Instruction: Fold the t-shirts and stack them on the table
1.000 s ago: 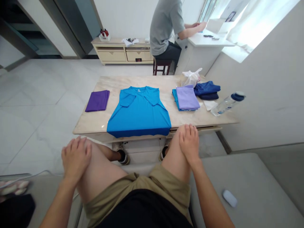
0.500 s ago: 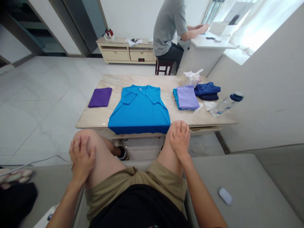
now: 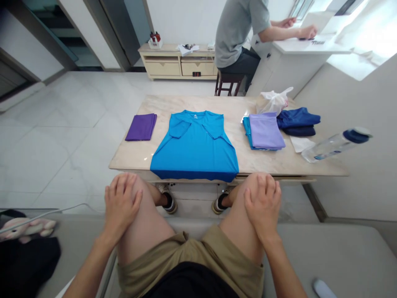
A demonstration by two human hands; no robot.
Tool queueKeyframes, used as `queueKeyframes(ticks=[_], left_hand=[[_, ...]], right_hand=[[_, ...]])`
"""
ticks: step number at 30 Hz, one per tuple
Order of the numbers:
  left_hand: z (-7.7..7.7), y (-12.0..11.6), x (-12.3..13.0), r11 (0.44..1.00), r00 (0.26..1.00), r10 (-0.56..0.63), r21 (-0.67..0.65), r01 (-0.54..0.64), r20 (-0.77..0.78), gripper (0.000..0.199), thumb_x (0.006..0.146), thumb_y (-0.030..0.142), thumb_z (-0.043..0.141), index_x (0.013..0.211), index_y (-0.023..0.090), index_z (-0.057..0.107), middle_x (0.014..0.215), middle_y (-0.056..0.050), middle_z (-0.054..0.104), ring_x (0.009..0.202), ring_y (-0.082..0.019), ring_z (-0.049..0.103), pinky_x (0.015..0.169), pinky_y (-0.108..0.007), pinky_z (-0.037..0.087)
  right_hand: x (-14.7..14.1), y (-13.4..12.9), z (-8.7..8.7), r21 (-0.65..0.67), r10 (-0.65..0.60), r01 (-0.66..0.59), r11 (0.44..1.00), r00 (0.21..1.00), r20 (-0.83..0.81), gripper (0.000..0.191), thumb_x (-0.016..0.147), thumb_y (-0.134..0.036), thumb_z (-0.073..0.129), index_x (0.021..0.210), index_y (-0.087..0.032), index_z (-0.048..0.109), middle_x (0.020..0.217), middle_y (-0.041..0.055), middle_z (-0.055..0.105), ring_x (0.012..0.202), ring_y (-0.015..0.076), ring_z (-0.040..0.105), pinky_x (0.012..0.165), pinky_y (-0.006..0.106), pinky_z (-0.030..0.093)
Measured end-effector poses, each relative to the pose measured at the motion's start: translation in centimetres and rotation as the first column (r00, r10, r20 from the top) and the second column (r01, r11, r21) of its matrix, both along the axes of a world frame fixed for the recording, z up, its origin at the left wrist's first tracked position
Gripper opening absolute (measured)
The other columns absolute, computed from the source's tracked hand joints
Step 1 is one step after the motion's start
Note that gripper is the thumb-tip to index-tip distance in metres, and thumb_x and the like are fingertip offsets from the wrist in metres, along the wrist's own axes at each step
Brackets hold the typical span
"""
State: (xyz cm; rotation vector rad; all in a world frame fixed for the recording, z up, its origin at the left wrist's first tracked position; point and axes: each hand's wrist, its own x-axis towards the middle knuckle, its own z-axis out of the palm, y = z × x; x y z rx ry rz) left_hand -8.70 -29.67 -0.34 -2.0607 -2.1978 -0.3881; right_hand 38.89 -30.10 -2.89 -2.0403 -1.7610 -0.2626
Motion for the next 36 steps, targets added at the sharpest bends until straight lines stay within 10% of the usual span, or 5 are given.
queueKeyframes(ticks=[8, 17, 25, 36], left_hand=[[-3.4, 21.2, 3.0, 0.911, 0.937, -0.341, -0.220, 0.350, 0.080, 0.062, 0.113, 0.044, 0.038, 0.166, 0.015, 0.053, 0.173, -0.018, 0.052, 0.160, -0.034, 0.050, 0.133, -0.053, 0.039], [-8.3, 40.2, 5.8, 0.950, 0.908, -0.265, -0.075, 0.303, 0.324, 0.052, 0.108, 0.026, 0.040, 0.152, 0.013, 0.065, 0.160, -0.019, 0.064, 0.150, -0.030, 0.057, 0.129, -0.050, 0.043], [-8.9, 48.5, 3.7, 0.984, 0.953, -0.072, -0.134, 0.116, 0.295, 0.035, 0.103, 0.040, 0.059, 0.131, 0.025, 0.073, 0.143, -0.020, 0.066, 0.139, -0.044, 0.053, 0.116, -0.063, 0.044], [-9.9, 50.0, 2.2, 0.995, 0.940, -0.017, -0.091, 0.051, 0.341, 0.019, 0.105, 0.034, 0.055, 0.109, 0.022, 0.069, 0.128, -0.014, 0.069, 0.130, -0.034, 0.057, 0.112, -0.050, 0.041]], right_hand=[[-1.0, 1.3, 0.2, 0.034, -0.009, 0.007, 0.999, 0.999, 0.044, 0.065, 0.105, -0.042, 0.057, 0.165, -0.015, 0.052, 0.165, 0.0240, 0.053, 0.153, 0.0478, 0.045, 0.121, 0.070, 0.046], [-1.2, 1.0, 0.3, 0.074, 0.048, -0.053, 0.996, 0.996, 0.072, 0.067, 0.105, -0.039, 0.055, 0.169, -0.021, 0.046, 0.160, 0.0200, 0.058, 0.151, 0.0474, 0.050, 0.121, 0.070, 0.047], [-0.2, 1.2, 0.4, 0.033, 0.013, -0.015, 0.999, 0.999, 0.045, 0.070, 0.106, -0.046, 0.055, 0.172, -0.025, 0.047, 0.160, 0.0190, 0.060, 0.149, 0.0509, 0.054, 0.121, 0.075, 0.044], [-1.2, 2.4, 0.5, -0.001, 0.010, -0.010, 1.000, 1.000, 0.005, 0.076, 0.105, -0.043, 0.059, 0.177, -0.029, 0.041, 0.167, 0.0141, 0.057, 0.153, 0.0517, 0.052, 0.125, 0.076, 0.041]])
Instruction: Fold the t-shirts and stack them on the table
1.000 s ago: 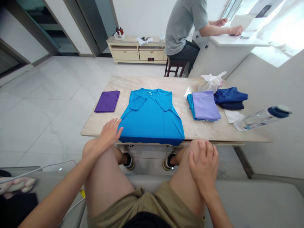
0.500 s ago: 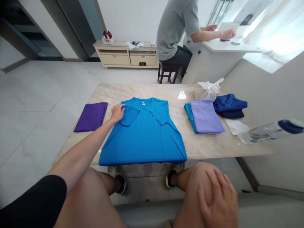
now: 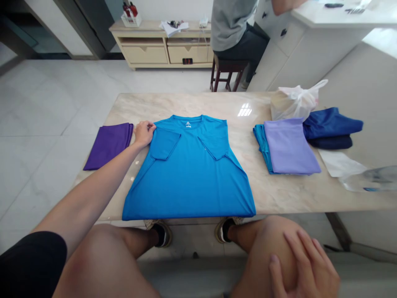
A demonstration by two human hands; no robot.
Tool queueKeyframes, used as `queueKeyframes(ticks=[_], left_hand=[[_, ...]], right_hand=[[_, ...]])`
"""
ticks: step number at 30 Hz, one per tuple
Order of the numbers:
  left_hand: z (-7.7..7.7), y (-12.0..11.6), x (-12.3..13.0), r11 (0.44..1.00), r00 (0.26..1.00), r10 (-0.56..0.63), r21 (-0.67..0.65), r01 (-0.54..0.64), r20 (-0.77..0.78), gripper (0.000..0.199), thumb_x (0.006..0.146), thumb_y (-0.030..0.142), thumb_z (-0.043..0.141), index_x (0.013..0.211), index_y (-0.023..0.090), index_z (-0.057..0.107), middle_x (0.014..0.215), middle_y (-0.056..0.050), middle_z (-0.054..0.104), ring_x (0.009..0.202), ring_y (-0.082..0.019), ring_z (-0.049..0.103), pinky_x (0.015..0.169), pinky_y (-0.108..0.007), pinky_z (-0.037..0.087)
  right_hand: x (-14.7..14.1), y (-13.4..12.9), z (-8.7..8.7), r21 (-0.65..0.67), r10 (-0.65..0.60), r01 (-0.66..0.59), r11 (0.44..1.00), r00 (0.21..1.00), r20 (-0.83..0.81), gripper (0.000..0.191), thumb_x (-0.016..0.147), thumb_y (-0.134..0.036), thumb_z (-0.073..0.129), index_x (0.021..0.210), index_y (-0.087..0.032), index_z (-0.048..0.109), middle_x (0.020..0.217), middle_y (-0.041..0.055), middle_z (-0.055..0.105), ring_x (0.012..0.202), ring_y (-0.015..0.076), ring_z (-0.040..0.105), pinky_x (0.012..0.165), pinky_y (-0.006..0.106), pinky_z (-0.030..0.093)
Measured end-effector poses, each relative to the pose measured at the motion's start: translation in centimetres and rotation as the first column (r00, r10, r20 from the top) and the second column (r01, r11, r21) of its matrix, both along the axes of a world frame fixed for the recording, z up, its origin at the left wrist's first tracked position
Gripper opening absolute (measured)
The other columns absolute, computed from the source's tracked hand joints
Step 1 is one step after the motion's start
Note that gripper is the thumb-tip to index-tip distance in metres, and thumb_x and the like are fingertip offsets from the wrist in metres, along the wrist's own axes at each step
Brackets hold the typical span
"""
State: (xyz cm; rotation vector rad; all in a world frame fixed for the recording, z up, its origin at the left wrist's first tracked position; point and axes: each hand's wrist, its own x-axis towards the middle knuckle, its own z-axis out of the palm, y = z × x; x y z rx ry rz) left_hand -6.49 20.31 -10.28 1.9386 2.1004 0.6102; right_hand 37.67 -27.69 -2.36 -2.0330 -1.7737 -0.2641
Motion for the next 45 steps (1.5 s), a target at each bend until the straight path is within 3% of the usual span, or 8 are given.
queueKeyframes(ticks=[15, 20, 23, 27, 30, 35, 40, 45], left_hand=[[0.2, 0.5, -2.5, 0.979, 0.959, 0.181, 0.052, -0.197, 0.220, 0.019, 0.105, 0.019, 0.047, 0.113, 0.020, 0.064, 0.120, -0.010, 0.073, 0.113, -0.022, 0.066, 0.106, -0.034, 0.048], [0.6, -2.0, -2.8, 0.991, 0.994, -0.081, 0.113, 0.072, 0.072, 0.032, 0.105, 0.018, 0.043, 0.125, 0.019, 0.068, 0.130, -0.015, 0.070, 0.125, -0.027, 0.064, 0.116, -0.042, 0.048], [0.7, -3.3, -3.0, 0.970, 0.963, -0.239, 0.011, 0.242, -0.121, 0.045, 0.109, 0.030, 0.040, 0.143, 0.021, 0.069, 0.150, -0.016, 0.065, 0.141, -0.033, 0.056, 0.125, -0.052, 0.041], [1.4, -4.2, -3.1, 0.969, 0.935, -0.234, -0.139, 0.203, -0.265, 0.063, 0.112, 0.038, 0.030, 0.167, 0.016, 0.052, 0.176, -0.017, 0.047, 0.158, -0.040, 0.041, 0.130, -0.061, 0.032], [1.7, -5.3, -2.5, 0.978, 0.927, -0.209, -0.079, 0.194, -0.312, 0.068, 0.113, 0.040, 0.027, 0.174, 0.013, 0.041, 0.182, -0.019, 0.037, 0.165, -0.038, 0.037, 0.133, -0.059, 0.029], [0.9, -7.6, -1.3, 0.845, 0.791, -0.535, -0.178, 0.505, -0.296, 0.071, 0.115, 0.048, 0.027, 0.180, 0.018, 0.030, 0.188, -0.012, 0.024, 0.175, -0.029, 0.021, 0.141, -0.053, 0.015], [1.0, -6.9, -2.1, 0.836, 0.811, -0.533, -0.299, 0.461, -0.241, 0.072, 0.115, 0.046, 0.022, 0.180, 0.016, 0.027, 0.190, -0.012, 0.017, 0.177, -0.031, 0.013, 0.141, -0.059, 0.013], [4.5, -9.3, -2.8, 0.917, 0.842, -0.392, -0.229, 0.326, -0.370, 0.069, 0.110, 0.035, 0.036, 0.173, 0.007, 0.040, 0.185, -0.021, 0.029, 0.172, -0.038, 0.028, 0.140, -0.060, 0.020]], right_hand=[[0.7, -0.2, -0.2, 0.025, 0.032, -0.032, 0.999, 0.999, 0.001, 0.078, 0.104, -0.038, 0.063, 0.178, -0.027, 0.039, 0.171, 0.0146, 0.053, 0.155, 0.0526, 0.051, 0.123, 0.079, 0.044], [1.0, -0.3, -0.7, 0.056, 0.077, -0.079, 0.995, 0.996, 0.034, 0.080, 0.104, -0.035, 0.065, 0.179, -0.027, 0.038, 0.169, 0.0161, 0.056, 0.152, 0.0527, 0.054, 0.121, 0.077, 0.047], [0.9, -0.4, -0.7, 0.055, 0.052, -0.054, 0.997, 0.998, 0.035, 0.079, 0.104, -0.036, 0.065, 0.178, -0.027, 0.039, 0.169, 0.0156, 0.056, 0.154, 0.0525, 0.053, 0.122, 0.077, 0.046], [0.7, -0.2, -0.5, 0.057, 0.051, -0.053, 0.997, 0.998, 0.042, 0.078, 0.105, -0.038, 0.062, 0.179, -0.028, 0.037, 0.168, 0.0161, 0.057, 0.154, 0.0522, 0.053, 0.123, 0.076, 0.045], [0.5, 0.2, -0.2, 0.048, 0.040, -0.042, 0.998, 0.998, 0.043, 0.078, 0.105, -0.039, 0.061, 0.178, -0.027, 0.038, 0.166, 0.0168, 0.058, 0.154, 0.0520, 0.052, 0.123, 0.076, 0.045], [0.0, 0.6, -0.2, 0.042, 0.030, -0.032, 0.999, 0.999, 0.043, 0.075, 0.104, -0.040, 0.062, 0.176, -0.027, 0.042, 0.166, 0.0163, 0.058, 0.155, 0.0505, 0.052, 0.123, 0.074, 0.046], [-0.5, 0.5, -0.1, 0.037, 0.014, -0.016, 0.999, 0.999, 0.045, 0.073, 0.104, -0.040, 0.061, 0.173, -0.026, 0.044, 0.165, 0.0169, 0.057, 0.155, 0.0494, 0.050, 0.123, 0.073, 0.045], [-0.7, 0.8, 0.0, 0.016, -0.038, 0.038, 0.999, 0.999, 0.019, 0.064, 0.105, -0.041, 0.058, 0.166, -0.023, 0.050, 0.163, 0.0189, 0.057, 0.153, 0.0473, 0.050, 0.122, 0.070, 0.046]])
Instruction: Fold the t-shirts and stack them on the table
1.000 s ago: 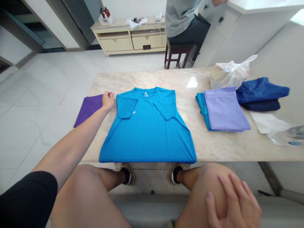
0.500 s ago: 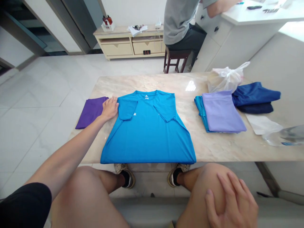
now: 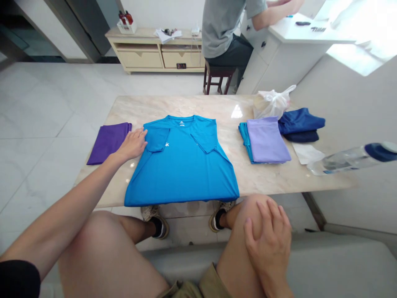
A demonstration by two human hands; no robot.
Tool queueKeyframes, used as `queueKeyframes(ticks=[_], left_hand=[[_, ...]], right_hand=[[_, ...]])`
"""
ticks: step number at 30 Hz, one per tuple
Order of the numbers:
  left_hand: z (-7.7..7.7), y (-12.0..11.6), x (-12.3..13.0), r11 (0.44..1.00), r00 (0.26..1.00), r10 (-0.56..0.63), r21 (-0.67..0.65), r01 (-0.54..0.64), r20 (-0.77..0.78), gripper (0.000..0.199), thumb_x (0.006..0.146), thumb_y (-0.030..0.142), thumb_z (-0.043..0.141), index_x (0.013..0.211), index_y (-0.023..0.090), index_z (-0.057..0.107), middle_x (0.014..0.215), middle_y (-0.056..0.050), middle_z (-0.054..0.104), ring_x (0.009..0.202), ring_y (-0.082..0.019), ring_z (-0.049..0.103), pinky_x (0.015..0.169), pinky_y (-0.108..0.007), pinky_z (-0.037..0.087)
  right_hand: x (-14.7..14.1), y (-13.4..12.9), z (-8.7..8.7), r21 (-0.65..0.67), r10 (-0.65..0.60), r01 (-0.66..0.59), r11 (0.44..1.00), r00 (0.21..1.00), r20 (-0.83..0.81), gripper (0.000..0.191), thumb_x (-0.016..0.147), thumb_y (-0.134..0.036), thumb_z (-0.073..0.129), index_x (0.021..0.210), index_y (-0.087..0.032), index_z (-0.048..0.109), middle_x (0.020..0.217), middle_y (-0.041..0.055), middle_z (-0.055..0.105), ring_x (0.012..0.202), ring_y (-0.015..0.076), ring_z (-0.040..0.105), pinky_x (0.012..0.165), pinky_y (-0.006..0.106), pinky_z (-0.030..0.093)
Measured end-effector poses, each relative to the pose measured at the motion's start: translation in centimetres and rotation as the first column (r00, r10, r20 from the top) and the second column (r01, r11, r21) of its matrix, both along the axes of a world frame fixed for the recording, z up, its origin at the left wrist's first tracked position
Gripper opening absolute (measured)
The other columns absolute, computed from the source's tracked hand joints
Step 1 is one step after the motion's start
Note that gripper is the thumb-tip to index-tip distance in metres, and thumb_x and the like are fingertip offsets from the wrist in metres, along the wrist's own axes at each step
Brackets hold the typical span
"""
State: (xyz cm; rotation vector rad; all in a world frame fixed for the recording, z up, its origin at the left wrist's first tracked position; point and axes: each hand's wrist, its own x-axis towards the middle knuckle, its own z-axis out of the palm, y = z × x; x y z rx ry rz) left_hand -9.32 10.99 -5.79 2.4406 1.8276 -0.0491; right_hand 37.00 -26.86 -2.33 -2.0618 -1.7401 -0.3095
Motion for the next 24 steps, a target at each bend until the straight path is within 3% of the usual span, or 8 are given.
queueKeyframes(ticks=[4, 7, 9, 12, 14, 16, 18, 24], left_hand=[[2.6, -8.2, -1.2, 0.994, 0.994, 0.108, 0.012, -0.108, 0.007, 0.058, 0.110, 0.041, 0.040, 0.155, 0.013, 0.063, 0.168, -0.021, 0.055, 0.155, -0.040, 0.053, 0.129, -0.057, 0.043], [3.2, -14.4, -1.9, 0.989, 0.986, 0.151, -0.018, -0.150, 0.064, 0.056, 0.109, 0.044, 0.040, 0.149, 0.015, 0.066, 0.154, -0.019, 0.066, 0.141, -0.037, 0.063, 0.120, -0.052, 0.052], [3.1, -16.9, -1.9, 0.984, 0.982, 0.174, -0.061, -0.170, 0.076, 0.055, 0.108, 0.044, 0.042, 0.148, 0.016, 0.067, 0.149, -0.018, 0.069, 0.138, -0.036, 0.066, 0.117, -0.049, 0.055], [3.0, -18.0, -1.3, 0.974, 0.976, 0.205, -0.111, -0.197, 0.069, 0.055, 0.107, 0.045, 0.043, 0.148, 0.016, 0.067, 0.149, -0.018, 0.070, 0.137, -0.037, 0.067, 0.111, -0.050, 0.059], [3.1, -17.7, -0.5, 0.974, 0.975, 0.209, -0.108, -0.201, 0.068, 0.054, 0.108, 0.043, 0.043, 0.147, 0.016, 0.068, 0.148, -0.019, 0.070, 0.137, -0.037, 0.067, 0.108, -0.050, 0.060], [3.3, -17.4, 0.3, 0.978, 0.977, 0.199, -0.078, -0.193, 0.078, 0.050, 0.108, 0.039, 0.043, 0.144, 0.017, 0.069, 0.147, -0.018, 0.072, 0.137, -0.036, 0.068, 0.107, -0.048, 0.061], [3.6, -17.1, 1.2, 0.984, 0.980, 0.174, -0.038, -0.171, 0.096, 0.047, 0.109, 0.037, 0.042, 0.142, 0.018, 0.070, 0.145, -0.017, 0.073, 0.137, -0.034, 0.068, 0.107, -0.046, 0.060], [4.3, -16.1, 3.9, 0.995, 0.986, 0.078, 0.052, -0.086, 0.145, 0.043, 0.111, 0.037, 0.042, 0.139, 0.020, 0.071, 0.140, -0.015, 0.075, 0.133, -0.033, 0.068, 0.105, -0.043, 0.060]], right_hand=[[0.3, 0.0, -0.2, 0.021, -0.033, 0.033, 0.999, 0.999, -0.023, 0.061, 0.105, -0.040, 0.059, 0.162, -0.022, 0.054, 0.163, 0.0196, 0.058, 0.153, 0.0471, 0.049, 0.121, 0.069, 0.047], [0.5, -0.6, -0.2, 0.030, -0.013, 0.013, 0.999, 1.000, -0.028, 0.059, 0.105, -0.039, 0.058, 0.161, -0.021, 0.054, 0.162, 0.0203, 0.057, 0.153, 0.0466, 0.048, 0.120, 0.068, 0.046], [0.6, -1.1, 0.0, 0.014, -0.006, 0.006, 1.000, 1.000, -0.010, 0.058, 0.105, -0.038, 0.058, 0.160, -0.019, 0.055, 0.162, 0.0218, 0.057, 0.153, 0.0464, 0.047, 0.119, 0.067, 0.046], [0.7, -0.7, 0.6, -0.051, 0.057, -0.055, 0.997, 0.998, 0.041, 0.046, 0.106, -0.034, 0.057, 0.149, -0.018, 0.064, 0.155, 0.0213, 0.063, 0.148, 0.0440, 0.051, 0.120, 0.065, 0.044], [0.5, 1.3, 1.0, -0.114, 0.158, -0.154, 0.981, 0.987, 0.026, 0.035, 0.107, -0.030, 0.055, 0.137, -0.020, 0.070, 0.143, 0.0173, 0.072, 0.137, 0.0390, 0.060, 0.120, 0.060, 0.044], [-0.1, 4.7, 1.0, -0.151, 0.206, -0.213, 0.965, 0.977, -0.060, 0.031, 0.107, -0.028, 0.054, 0.129, -0.020, 0.074, 0.133, 0.0151, 0.076, 0.124, 0.0337, 0.066, 0.114, 0.050, 0.050], [-1.2, 9.2, 0.8, -0.178, 0.227, -0.252, 0.951, 0.962, -0.151, 0.032, 0.108, -0.026, 0.050, 0.128, -0.018, 0.075, 0.131, 0.0165, 0.076, 0.124, 0.0321, 0.067, 0.111, 0.044, 0.052], [-5.2, 21.8, -0.8, -0.368, 0.239, -0.251, 0.895, 0.968, -0.080, 0.045, 0.108, -0.021, 0.051, 0.150, -0.015, 0.067, 0.144, 0.0212, 0.068, 0.135, 0.0368, 0.058, 0.116, 0.048, 0.050]])
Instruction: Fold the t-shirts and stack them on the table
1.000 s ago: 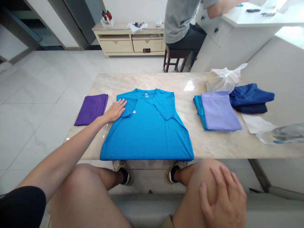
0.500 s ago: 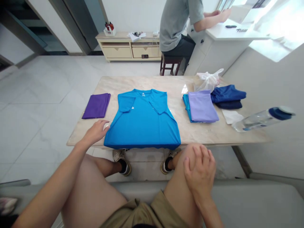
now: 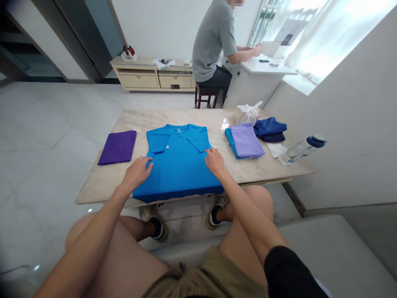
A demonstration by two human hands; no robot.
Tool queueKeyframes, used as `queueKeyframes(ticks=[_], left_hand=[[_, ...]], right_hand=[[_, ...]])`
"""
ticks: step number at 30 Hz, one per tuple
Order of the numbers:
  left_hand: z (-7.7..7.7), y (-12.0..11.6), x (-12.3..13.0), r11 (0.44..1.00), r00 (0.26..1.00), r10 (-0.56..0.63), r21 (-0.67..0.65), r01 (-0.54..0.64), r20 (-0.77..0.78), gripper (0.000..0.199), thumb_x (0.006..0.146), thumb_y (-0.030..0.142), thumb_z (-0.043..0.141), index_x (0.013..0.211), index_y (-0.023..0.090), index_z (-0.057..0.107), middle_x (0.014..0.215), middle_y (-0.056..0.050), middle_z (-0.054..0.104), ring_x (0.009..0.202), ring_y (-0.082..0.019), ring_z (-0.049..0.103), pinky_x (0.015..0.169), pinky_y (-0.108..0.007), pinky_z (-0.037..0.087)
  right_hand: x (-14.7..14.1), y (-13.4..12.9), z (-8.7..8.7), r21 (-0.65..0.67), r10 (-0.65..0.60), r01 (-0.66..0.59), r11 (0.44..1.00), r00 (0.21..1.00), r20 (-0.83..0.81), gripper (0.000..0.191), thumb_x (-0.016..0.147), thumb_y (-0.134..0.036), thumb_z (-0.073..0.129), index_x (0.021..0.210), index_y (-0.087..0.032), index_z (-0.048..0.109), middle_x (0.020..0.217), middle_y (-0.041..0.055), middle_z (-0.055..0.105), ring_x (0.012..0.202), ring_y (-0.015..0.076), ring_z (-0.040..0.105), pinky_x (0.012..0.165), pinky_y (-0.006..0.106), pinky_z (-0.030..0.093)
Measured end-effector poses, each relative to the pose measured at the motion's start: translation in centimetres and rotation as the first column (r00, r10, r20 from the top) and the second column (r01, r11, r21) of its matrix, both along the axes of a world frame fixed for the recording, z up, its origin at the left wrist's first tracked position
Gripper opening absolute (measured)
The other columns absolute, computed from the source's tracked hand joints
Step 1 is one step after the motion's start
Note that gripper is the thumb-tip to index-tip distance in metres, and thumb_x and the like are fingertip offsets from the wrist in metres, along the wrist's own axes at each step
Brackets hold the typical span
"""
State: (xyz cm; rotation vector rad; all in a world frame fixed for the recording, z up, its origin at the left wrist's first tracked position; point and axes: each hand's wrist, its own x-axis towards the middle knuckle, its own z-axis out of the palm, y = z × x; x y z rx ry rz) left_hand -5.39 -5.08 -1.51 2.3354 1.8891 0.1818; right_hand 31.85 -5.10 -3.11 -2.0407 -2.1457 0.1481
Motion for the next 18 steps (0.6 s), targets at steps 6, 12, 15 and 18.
queueKeyframes(ticks=[6, 12, 15, 18], left_hand=[[0.7, 0.8, 0.9, 0.998, 0.998, -0.062, 0.033, 0.061, 0.023, 0.041, 0.112, 0.036, 0.043, 0.135, 0.020, 0.073, 0.135, -0.015, 0.076, 0.129, -0.034, 0.069, 0.104, -0.044, 0.059], [1.5, 1.3, 0.1, 0.997, 0.997, -0.075, 0.004, 0.075, -0.022, 0.042, 0.112, 0.037, 0.042, 0.134, 0.019, 0.074, 0.128, -0.017, 0.077, 0.125, -0.037, 0.068, 0.097, -0.046, 0.060], [1.8, 1.6, 0.0, 0.997, 0.997, -0.079, 0.014, 0.079, -0.015, 0.042, 0.112, 0.039, 0.042, 0.132, 0.022, 0.075, 0.125, -0.017, 0.077, 0.123, -0.037, 0.068, 0.097, -0.047, 0.059], [1.9, 1.8, 0.1, 0.997, 0.997, -0.075, 0.004, 0.075, 0.010, 0.043, 0.112, 0.041, 0.041, 0.131, 0.024, 0.075, 0.124, -0.018, 0.076, 0.122, -0.039, 0.068, 0.097, -0.049, 0.059]], right_hand=[[-1.2, 5.1, -1.5, -0.112, 0.071, -0.051, 0.992, 0.981, 0.181, 0.038, 0.110, -0.020, 0.051, 0.140, -0.016, 0.075, 0.145, 0.0212, 0.069, 0.137, 0.0375, 0.057, 0.113, 0.049, 0.049], [-1.6, 6.6, -1.8, -0.082, 0.084, -0.072, 0.994, 0.984, 0.155, 0.036, 0.114, -0.028, 0.049, 0.127, -0.017, 0.081, 0.134, 0.0175, 0.077, 0.132, 0.0347, 0.063, 0.115, 0.047, 0.048], [-1.2, 8.9, -1.4, -0.051, 0.135, -0.134, 0.990, 0.990, 0.035, 0.034, 0.112, -0.028, 0.053, 0.128, -0.017, 0.082, 0.132, 0.0148, 0.079, 0.126, 0.0321, 0.068, 0.114, 0.043, 0.051], [-0.6, 13.0, -0.6, 0.039, 0.090, -0.089, 0.995, 0.995, -0.033, 0.040, 0.109, -0.021, 0.050, 0.133, -0.013, 0.080, 0.135, 0.0160, 0.079, 0.126, 0.0307, 0.070, 0.115, 0.043, 0.051]])
